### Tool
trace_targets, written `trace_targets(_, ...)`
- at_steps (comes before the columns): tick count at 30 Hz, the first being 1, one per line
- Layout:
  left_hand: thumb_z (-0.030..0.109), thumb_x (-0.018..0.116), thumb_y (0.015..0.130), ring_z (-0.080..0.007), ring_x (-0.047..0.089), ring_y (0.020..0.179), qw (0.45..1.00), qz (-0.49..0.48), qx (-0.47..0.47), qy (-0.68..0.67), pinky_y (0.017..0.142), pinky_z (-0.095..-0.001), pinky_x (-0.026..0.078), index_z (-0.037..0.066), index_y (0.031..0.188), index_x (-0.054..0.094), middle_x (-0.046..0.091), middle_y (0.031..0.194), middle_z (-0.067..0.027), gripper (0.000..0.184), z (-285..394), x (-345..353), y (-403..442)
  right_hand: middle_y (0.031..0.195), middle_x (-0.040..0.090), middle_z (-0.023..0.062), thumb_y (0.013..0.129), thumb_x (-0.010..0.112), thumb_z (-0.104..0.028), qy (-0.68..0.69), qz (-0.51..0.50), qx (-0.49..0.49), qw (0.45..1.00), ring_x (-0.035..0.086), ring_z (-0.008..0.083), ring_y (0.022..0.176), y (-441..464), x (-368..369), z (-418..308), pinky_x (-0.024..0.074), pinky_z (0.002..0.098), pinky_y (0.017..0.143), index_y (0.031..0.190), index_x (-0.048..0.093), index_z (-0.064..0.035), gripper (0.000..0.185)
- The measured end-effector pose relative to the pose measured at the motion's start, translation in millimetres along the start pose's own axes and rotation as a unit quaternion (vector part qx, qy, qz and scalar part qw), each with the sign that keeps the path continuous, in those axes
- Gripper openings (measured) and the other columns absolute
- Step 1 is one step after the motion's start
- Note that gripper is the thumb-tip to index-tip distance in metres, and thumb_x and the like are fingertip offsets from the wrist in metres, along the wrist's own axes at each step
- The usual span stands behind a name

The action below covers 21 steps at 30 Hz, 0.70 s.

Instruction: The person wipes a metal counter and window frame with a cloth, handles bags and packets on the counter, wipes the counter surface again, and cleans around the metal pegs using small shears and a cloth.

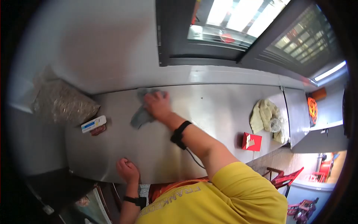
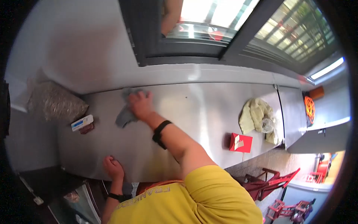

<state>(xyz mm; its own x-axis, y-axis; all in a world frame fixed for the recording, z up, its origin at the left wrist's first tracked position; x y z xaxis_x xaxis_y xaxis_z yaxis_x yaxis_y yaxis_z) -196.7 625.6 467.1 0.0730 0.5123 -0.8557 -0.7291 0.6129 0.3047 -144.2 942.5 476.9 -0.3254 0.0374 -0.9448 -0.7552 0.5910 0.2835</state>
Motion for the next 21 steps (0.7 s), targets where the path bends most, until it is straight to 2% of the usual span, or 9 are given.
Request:
trace_targets(4, 0.005, 0.046, 0.076, -0.0381, 0.051, 0.082, 0.999, -0.02, -0.027, 0.001, 0.071, -0.0492, 0.04, 0.004, 0.084, 0.048, 0.048, 0.084, -0.0157, 0.008, 6, -7, 4, 0.123, 0.057, -0.0002, 0.084, 0.062, -0.03, -0.026, 0.026, 0.201, 0.979, 0.047, 0.0223, 0.119, -64, -59, 166, 0.0307, 0.056, 0.099, 0.119, 0.056, -0.02, 0.037)
trace_targets(7, 0.006, 0.045, 0.076, -0.0384, 0.05, 0.08, 1.0, -0.015, -0.013, 0.015, 0.069, -0.0494, 0.039, 0.004, 0.082, 0.048, 0.047, 0.082, -0.0159, 0.006, 10, -8, 6, 0.124, 0.057, 0.0031, 0.09, 0.052, -0.039, -0.139, 0.004, 0.405, 0.904, 0.047, 0.0242, 0.119, -146, -89, 270, 0.0307, 0.0587, 0.097, 0.126, 0.053, -0.0189, 0.041)
trace_targets(8, 0.007, 0.045, 0.076, -0.0385, 0.049, 0.078, 0.999, -0.008, -0.008, 0.036, 0.068, -0.0494, 0.039, 0.004, 0.081, 0.048, 0.047, 0.082, -0.016, 0.006, 10, -9, 7, 0.126, 0.057, 0.0041, 0.091, 0.051, -0.039, -0.141, -0.017, 0.476, 0.868, 0.047, 0.0251, 0.119, -166, -100, 284, 0.0317, 0.0591, 0.095, 0.128, 0.051, -0.0185, 0.042)
trace_targets(11, 0.005, 0.045, 0.078, -0.0379, 0.05, 0.082, 0.999, -0.019, -0.007, 0.05, 0.071, -0.0473, 0.039, 0.003, 0.082, 0.046, 0.049, 0.086, -0.0172, 0.005, 12, -9, 5, 0.127, 0.056, 0.0051, 0.089, 0.053, -0.042, -0.12, -0.026, 0.535, 0.836, 0.048, 0.0281, 0.118, -168, -106, 267, 0.0331, 0.0597, 0.093, 0.13, 0.048, -0.0189, 0.048)
trace_targets(13, 0.005, 0.045, 0.078, -0.0382, 0.049, 0.082, 0.998, -0.022, -0.01, 0.062, 0.071, -0.0474, 0.039, 0.003, 0.082, 0.046, 0.049, 0.086, -0.0173, 0.005, 13, -10, 6, 0.127, 0.054, 0.0089, 0.079, 0.062, -0.048, -0.037, 0.025, 0.394, 0.918, 0.048, 0.0326, 0.117, -122, -97, 176, 0.0347, 0.0624, 0.087, 0.131, 0.047, -0.022, 0.06)
trace_targets(14, 0.005, 0.045, 0.078, -0.0386, 0.049, 0.083, 0.997, -0.029, -0.012, 0.07, 0.072, -0.0475, 0.039, 0.003, 0.082, 0.047, 0.048, 0.085, -0.0175, 0.005, 14, -9, 5, 0.126, 0.053, 0.0097, 0.076, 0.065, -0.048, -0.023, 0.041, 0.267, 0.962, 0.047, 0.0335, 0.117, -103, -75, 120, 0.0348, 0.0619, 0.088, 0.131, 0.048, -0.024, 0.062)
trace_targets(15, 0.005, 0.045, 0.078, -0.0386, 0.049, 0.083, 0.997, -0.031, -0.007, 0.073, 0.072, -0.0475, 0.039, 0.003, 0.082, 0.047, 0.048, 0.085, -0.0175, 0.005, 12, -6, 4, 0.127, 0.051, 0.0098, 0.075, 0.066, -0.049, 0.02, 0.007, 0.191, 0.981, 0.044, 0.0332, 0.12, -95, -53, 67, 0.0336, 0.0613, 0.091, 0.13, 0.051, -0.0255, 0.062)
trace_targets(19, 0.007, 0.045, 0.078, -0.0392, 0.05, 0.079, 0.999, -0.002, 0.024, 0.048, 0.068, -0.0491, 0.039, 0.004, 0.082, 0.048, 0.049, 0.082, -0.0178, 0.006, 11, -3, 4, 0.128, 0.052, 0.0054, 0.08, 0.062, -0.038, 0.12, -0.053, -0.131, 0.983, 0.042, 0.0279, 0.125, -97, -27, -87, 0.0336, 0.0557, 0.093, 0.124, 0.057, -0.0292, 0.044)
trace_targets(21, 0.007, 0.045, 0.079, -0.0394, 0.05, 0.08, 0.998, -0.022, 0.035, 0.046, 0.069, -0.049, 0.04, 0.004, 0.082, 0.048, 0.049, 0.082, -0.0181, 0.006, 9, -4, 2, 0.127, 0.053, 0.0038, 0.082, 0.059, -0.034, 0.124, -0.044, -0.12, 0.984, 0.044, 0.0264, 0.122, -109, -21, -61, 0.0358, 0.0538, 0.09, 0.12, 0.059, -0.0289, 0.038)
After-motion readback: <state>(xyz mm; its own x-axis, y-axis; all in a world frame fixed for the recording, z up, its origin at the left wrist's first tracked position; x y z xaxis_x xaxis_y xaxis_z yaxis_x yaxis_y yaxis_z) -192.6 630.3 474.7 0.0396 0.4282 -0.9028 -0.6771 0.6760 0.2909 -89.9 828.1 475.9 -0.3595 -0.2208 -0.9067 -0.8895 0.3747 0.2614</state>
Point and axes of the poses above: each hand's wrist, its own y-axis towards the middle knuckle, its own x-axis out of the palm, z = x × y, the point moved 7 cm from there along y, towards the middle knuckle
